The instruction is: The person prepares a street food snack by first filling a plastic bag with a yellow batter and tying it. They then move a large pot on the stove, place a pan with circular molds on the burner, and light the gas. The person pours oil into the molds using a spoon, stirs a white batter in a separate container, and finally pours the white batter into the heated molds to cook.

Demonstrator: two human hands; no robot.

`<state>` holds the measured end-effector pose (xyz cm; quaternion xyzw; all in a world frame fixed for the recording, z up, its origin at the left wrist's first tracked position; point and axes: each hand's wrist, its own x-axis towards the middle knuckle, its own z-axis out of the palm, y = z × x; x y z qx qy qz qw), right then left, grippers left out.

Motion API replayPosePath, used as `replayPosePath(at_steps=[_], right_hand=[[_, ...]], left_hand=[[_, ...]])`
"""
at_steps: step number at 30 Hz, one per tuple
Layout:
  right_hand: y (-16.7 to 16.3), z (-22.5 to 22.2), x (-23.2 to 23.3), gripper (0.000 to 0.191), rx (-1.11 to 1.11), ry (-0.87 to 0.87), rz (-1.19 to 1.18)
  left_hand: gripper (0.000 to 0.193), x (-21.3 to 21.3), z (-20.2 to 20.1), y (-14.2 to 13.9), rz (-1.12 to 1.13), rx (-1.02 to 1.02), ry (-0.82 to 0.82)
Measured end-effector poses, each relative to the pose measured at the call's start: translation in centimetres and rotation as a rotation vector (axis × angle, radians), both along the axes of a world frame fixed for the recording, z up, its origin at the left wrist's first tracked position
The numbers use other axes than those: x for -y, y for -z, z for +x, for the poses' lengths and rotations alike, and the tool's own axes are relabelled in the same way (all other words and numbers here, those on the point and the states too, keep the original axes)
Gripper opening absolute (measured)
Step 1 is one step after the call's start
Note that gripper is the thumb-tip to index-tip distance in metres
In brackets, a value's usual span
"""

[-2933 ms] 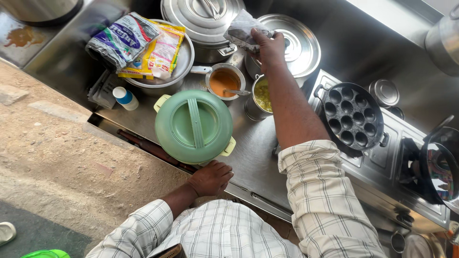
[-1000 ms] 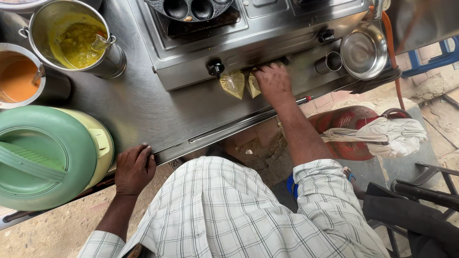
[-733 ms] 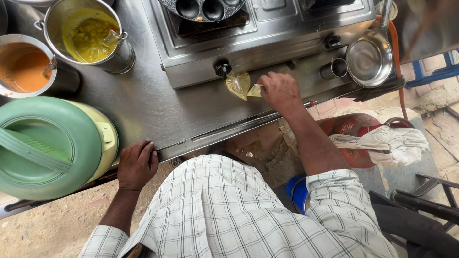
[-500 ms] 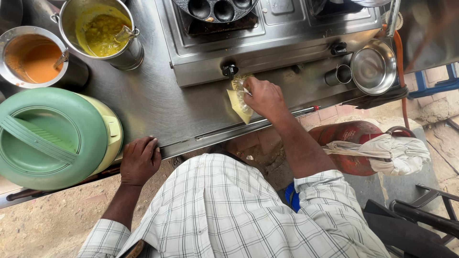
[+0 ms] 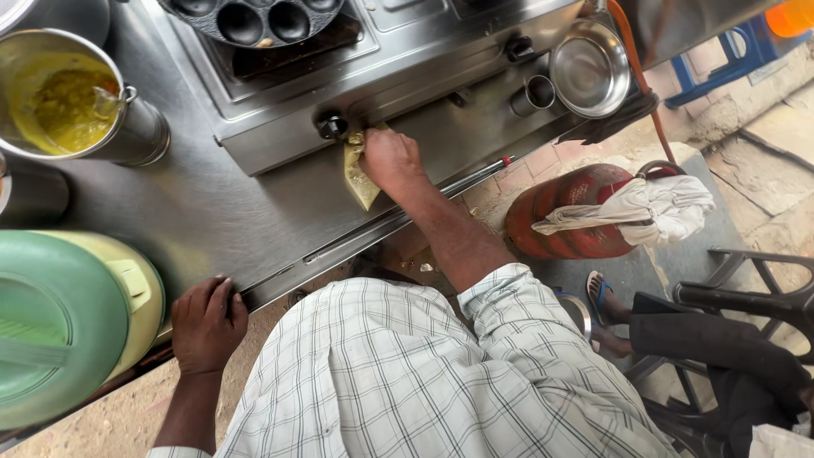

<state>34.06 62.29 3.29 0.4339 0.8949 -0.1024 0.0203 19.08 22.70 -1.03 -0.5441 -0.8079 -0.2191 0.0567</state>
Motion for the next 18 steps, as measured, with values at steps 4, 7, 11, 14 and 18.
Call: replayPosePath(at_steps=[4, 7, 11, 14, 18], right_hand=[[-1.4, 0.4, -0.1, 0.017, -0.088, 0.074, -0.028], [-2.7, 1.2, 0.0, 0.035, -0.216, 0.092, -0.093], [-3.8, 1.9, 0.4, 0.035, -0.168, 0.068, -0.127], [-3.9, 1.5, 0.4, 0.038, -0.105, 0.068, -0.159], [-3.5, 0.4, 0.1, 0.037, -0.055, 0.109, -0.168]], left_hand=[[0.027, -0.1, 0.0, -0.1, -0.021, -0.004, -0.005], [0.026, -0.2, 0.0, -0.2, -0.013, -0.003, -0.001], [0.025, -0.3, -0.1, -0.5, -0.02, 0.017, -0.014], [0.026, -0.3, 0.0, -0.6, -0.049, 0.009, -0.015], [0.028, -0.3, 0.0, -0.6, -0.08, -0.004, -0.024]])
